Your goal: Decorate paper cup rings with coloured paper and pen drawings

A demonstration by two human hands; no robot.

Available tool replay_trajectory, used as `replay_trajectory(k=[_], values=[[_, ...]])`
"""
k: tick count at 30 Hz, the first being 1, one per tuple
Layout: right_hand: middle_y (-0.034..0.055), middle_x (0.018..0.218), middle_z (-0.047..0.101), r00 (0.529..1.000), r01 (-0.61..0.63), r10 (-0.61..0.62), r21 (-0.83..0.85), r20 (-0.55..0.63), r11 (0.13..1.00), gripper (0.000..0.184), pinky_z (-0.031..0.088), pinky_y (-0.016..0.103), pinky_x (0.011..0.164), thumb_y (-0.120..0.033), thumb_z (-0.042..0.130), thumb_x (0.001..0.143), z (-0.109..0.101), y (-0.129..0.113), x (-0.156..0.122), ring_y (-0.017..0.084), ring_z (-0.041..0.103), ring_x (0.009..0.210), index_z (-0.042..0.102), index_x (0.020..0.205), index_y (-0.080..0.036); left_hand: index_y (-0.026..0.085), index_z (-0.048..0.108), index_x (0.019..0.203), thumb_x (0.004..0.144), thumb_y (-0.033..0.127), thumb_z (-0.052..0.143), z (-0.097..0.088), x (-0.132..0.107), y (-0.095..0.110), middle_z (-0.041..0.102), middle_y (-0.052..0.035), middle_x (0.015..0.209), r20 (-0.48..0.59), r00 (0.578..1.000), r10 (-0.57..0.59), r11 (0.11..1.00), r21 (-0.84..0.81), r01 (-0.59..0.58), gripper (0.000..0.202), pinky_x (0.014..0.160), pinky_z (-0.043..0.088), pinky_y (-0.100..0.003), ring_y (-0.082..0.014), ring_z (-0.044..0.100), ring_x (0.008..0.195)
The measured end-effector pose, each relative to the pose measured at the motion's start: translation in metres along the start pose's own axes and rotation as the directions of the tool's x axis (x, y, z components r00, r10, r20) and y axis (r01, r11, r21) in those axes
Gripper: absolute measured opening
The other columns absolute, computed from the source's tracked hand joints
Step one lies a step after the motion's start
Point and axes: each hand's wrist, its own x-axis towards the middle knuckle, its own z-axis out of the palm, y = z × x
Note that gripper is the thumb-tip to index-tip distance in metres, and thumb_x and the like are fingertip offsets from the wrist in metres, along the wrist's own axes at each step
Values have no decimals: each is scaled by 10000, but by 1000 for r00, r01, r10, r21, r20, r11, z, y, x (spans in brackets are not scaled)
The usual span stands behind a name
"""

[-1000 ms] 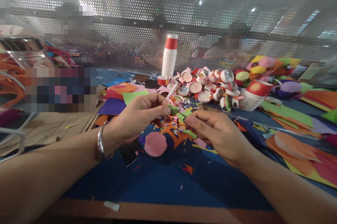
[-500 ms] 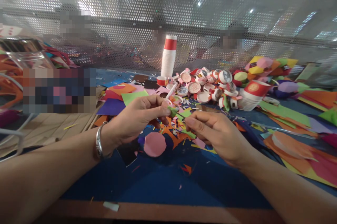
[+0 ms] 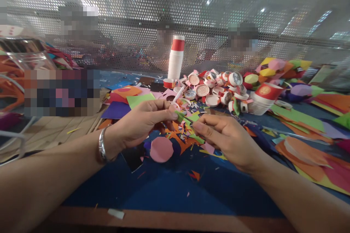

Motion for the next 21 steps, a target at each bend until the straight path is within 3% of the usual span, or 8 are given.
replay_trajectory(k=[5, 14, 21], values=[[-85, 578, 297, 999, -42, 41, 51, 27, 998, 506, 167, 257, 428, -622, 640, 928, 0, 3, 1, 66, 280, 468, 488, 679, -208, 155, 658, 761, 791, 192, 783, 0, -1, 1, 664, 38, 701, 7, 1000, -2, 1000, 10, 2, 133, 615, 467, -203, -72, 612, 612], [-87, 543, 318, 999, -6, 5, 14, 37, 1000, 514, 174, 263, 438, -613, 644, 930, -3, -2, 1, 61, 278, 462, 496, 661, -200, 146, 666, 755, 780, 174, 790, 0, -2, 3, 678, 28, 696, 39, 999, -22, 999, -26, 23, 130, 582, 475, -188, -69, 614, 579], [-80, 597, 313, 1000, -17, 16, 38, 12, 999, 511, 175, 232, 427, -613, 653, 925, -1, 3, 1, 56, 257, 496, 510, 678, -190, 143, 634, 737, 811, 167, 753, 2, -1, 3, 675, 30, 684, -6, 1000, -21, 1000, -5, 21, 142, 568, 469, -179, -66, 614, 571]])
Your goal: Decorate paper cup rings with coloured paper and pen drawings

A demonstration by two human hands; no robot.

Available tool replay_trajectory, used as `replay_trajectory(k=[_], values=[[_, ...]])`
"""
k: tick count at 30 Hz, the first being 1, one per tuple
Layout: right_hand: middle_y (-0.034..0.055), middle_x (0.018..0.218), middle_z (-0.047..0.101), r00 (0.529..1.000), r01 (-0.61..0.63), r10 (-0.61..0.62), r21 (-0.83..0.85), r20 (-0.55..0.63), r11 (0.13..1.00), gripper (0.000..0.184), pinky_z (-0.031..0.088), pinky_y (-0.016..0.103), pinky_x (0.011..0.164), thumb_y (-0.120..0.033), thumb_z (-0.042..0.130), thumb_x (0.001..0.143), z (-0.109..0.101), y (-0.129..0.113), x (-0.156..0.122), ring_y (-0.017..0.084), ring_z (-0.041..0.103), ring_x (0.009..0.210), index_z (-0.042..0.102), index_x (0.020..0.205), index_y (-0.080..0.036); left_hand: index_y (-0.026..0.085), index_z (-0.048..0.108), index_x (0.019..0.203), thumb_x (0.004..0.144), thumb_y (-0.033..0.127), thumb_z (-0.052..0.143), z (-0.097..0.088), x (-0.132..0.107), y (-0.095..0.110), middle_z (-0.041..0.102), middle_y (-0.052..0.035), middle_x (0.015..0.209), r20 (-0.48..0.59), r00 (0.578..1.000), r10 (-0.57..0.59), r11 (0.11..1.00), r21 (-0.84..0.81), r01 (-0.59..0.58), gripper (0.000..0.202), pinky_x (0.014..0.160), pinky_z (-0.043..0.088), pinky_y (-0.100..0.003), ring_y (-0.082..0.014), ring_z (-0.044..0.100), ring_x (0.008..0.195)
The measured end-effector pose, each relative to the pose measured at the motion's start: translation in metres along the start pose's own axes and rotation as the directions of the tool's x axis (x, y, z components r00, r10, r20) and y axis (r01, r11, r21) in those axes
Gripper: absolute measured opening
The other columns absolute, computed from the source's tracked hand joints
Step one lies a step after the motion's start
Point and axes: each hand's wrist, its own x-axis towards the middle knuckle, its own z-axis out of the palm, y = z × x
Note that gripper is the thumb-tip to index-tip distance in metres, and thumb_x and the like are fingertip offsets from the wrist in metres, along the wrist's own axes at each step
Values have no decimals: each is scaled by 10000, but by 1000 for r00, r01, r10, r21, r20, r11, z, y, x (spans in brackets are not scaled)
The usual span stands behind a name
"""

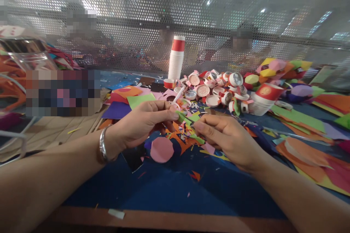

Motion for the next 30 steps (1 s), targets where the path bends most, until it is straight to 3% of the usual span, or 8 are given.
replay_trajectory(k=[15, 30], values=[[-85, 598, 270, 1000, -16, 15, 97, 14, 995, 419, 119, 229, 397, -544, 648, 960, -3, 4, -1, 52, 193, 478, 612, 744, -187, 148, 642, 762, 846, 238, 732, -1, 0, -5, 680, 6, 673, -115, 991, 65, 994, 98, -54, 153, 588, 427, -196, -84, 617, 629], [-86, 586, 310, 999, -44, 43, 60, 15, 997, 468, 158, 208, 405, -583, 651, 943, 0, 2, -2, 42, 260, 466, 549, 716, -186, 142, 653, 771, 823, 234, 757, 5, -1, -8, 653, 17, 672, -94, 992, 84, 995, 63, -78, 148, 572, 441, -188, -79, 607, 621]])
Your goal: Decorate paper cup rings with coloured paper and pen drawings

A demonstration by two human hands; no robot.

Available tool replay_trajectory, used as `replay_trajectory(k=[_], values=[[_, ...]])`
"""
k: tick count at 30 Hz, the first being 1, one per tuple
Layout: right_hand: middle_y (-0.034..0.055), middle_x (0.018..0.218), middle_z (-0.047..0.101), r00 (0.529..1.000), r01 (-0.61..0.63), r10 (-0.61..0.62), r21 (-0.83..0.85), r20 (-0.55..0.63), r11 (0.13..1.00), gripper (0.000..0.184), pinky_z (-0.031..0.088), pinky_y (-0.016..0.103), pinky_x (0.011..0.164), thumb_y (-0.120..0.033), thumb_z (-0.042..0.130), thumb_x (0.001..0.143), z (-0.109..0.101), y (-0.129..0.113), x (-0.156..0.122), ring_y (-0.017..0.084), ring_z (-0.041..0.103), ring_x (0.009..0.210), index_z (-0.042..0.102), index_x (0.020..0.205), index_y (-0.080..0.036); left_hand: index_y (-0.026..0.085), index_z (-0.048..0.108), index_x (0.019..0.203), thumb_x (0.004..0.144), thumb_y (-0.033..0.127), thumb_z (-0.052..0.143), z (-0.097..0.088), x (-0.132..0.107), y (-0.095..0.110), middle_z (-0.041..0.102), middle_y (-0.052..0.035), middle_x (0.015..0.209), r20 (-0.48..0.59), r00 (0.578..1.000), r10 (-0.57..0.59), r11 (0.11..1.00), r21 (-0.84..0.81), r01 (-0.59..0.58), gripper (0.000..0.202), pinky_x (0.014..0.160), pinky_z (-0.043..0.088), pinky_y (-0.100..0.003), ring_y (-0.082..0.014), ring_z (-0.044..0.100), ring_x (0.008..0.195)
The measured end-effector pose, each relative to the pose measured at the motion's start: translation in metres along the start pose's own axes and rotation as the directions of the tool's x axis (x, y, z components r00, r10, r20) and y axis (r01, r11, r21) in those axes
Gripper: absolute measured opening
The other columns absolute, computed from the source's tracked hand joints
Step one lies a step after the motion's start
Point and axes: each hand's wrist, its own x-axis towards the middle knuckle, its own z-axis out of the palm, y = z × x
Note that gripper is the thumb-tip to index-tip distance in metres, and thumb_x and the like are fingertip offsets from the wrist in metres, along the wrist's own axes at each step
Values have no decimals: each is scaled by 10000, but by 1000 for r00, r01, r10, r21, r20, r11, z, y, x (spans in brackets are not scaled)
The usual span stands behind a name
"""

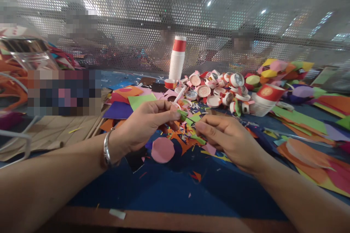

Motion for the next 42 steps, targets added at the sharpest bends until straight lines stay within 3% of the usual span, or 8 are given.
replay_trajectory(k=[23, 42], values=[[-72, 604, 336, 999, 43, -43, -14, -5, 999, 450, 136, 252, 419, -555, 669, 938, -2, -1, 2, 63, 241, 499, 571, 702, -184, 145, 641, 769, 840, 215, 754, 2, -3, 1, 655, 22, 676, 8, 999, 32, 999, -20, -31, 151, 576, 410, -202, -72, 595, 608], [-66, 595, 342, 994, 111, -109, -122, 19, 986, 459, 184, 278, 453, -525, 621, 975, -4, -8, 1, 84, 264, 508, 521, 662, -203, 147, 655, 763, 827, 201, 782, -5, 0, 7, 659, 31, 662, 102, 995, 0, 1000, -25, 2, 152, 573, 430, -181, -63, 603, 597]])
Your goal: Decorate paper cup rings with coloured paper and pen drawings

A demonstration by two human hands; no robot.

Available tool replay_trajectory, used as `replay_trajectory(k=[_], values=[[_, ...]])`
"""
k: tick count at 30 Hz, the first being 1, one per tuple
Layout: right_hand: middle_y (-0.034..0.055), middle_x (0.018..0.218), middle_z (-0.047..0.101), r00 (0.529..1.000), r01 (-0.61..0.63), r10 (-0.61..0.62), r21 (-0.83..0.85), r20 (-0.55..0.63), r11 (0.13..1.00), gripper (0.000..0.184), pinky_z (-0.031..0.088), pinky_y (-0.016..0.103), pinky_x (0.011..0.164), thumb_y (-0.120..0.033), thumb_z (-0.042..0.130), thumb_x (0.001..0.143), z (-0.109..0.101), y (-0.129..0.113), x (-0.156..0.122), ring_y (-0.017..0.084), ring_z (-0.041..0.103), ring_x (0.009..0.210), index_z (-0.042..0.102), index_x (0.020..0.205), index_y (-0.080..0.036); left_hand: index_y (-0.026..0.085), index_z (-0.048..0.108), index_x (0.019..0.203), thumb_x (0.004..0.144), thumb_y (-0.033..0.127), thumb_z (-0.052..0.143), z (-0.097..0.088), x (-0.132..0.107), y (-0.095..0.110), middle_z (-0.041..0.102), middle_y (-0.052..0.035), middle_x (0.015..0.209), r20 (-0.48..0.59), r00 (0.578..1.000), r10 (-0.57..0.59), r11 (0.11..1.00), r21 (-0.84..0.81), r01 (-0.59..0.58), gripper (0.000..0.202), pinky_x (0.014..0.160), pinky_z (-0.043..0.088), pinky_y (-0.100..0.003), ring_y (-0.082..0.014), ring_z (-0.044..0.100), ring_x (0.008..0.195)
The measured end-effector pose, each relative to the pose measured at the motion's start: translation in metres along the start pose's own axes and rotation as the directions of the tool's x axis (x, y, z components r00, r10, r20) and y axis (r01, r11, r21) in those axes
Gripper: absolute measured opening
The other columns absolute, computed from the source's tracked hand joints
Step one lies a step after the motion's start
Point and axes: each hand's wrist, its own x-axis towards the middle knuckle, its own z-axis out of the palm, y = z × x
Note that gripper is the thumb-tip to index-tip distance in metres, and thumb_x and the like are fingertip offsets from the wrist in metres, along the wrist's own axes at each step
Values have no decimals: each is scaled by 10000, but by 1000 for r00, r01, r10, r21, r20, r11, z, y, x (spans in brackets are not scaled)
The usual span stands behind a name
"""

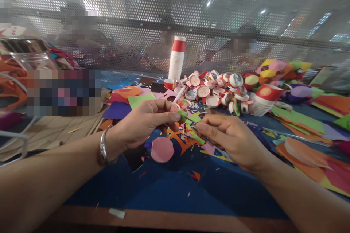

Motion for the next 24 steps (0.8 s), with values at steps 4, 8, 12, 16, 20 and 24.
replay_trajectory(k=[4, 8, 12, 16, 20, 24], values=[[-70, 587, 338, 1000, -11, 11, 2, 1, 1000, 459, 188, 277, 458, -531, 625, 969, 0, 0, -1, 82, 262, 504, 521, 666, -203, 147, 665, 761, 792, 173, 798, -1, 0, 2, 679, 26, 666, 19, 999, -39, 999, -24, 39, 139, 606, 459, -199, -81, 645, 612], [-68, 584, 350, 1000, -25, 25, -5, 7, 1000, 476, 206, 272, 473, -549, 618, 966, 1, -1, -3, 83, 281, 517, 511, 663, -199, 139, 669, 748, 779, 142, 798, -3, 0, 5, 704, 16, 668, 40, 997, -70, 997, -37, 71, 133, 587, 455, -185, -74, 652, 593], [-68, 571, 343, 999, -41, 41, -15, 4, 999, 502, 195, 273, 466, -599, 628, 942, 2, -3, -3, 83, 282, 507, 509, 660, -201, 137, 667, 754, 786, 136, 784, -5, 1, 5, 707, 9, 667, 60, 994, -86, 995, -37, 88, 122, 586, 464, -176, -78, 663, 600], [-60, 566, 346, 999, -52, 52, -43, 6, 998, 540, 216, 270, 462, -663, 623, 913, 1, -6, -2, 91, 306, 501, 515, 648, -206, 145, 672, 769, 789, 176, 788, -7, 1, 5, 699, 2, 704, 88, 991, -101, 995, -9, 103, 121, 617, 497, -197, -102, 675, 660], [-49, 569, 378, 999, -51, 52, -75, 9, 996, 529, 240, 266, 456, -661, 617, 918, 0, -6, -1, 98, 338, 502, 540, 656, -208, 145, 684, 752, 782, 180, 799, -8, 1, 6, 653, 22, 706, 79, 993, -85, 996, 37, 82, 123, 595, 463, -186, -77, 615, 643], [-55, 567, 378, 998, -55, 56, -37, 29, 998, 507, 243, 262, 456, -617, 613, 943, -1, -1, -1, 90, 346, 492, 524, 657, -208, 148, 666, 738, 797, 179, 794, -8, 1, 6, 634, 33, 685, 86, 995, -57, 996, 67, 51, 145, 577, 442, -179, -66, 587, 616]])
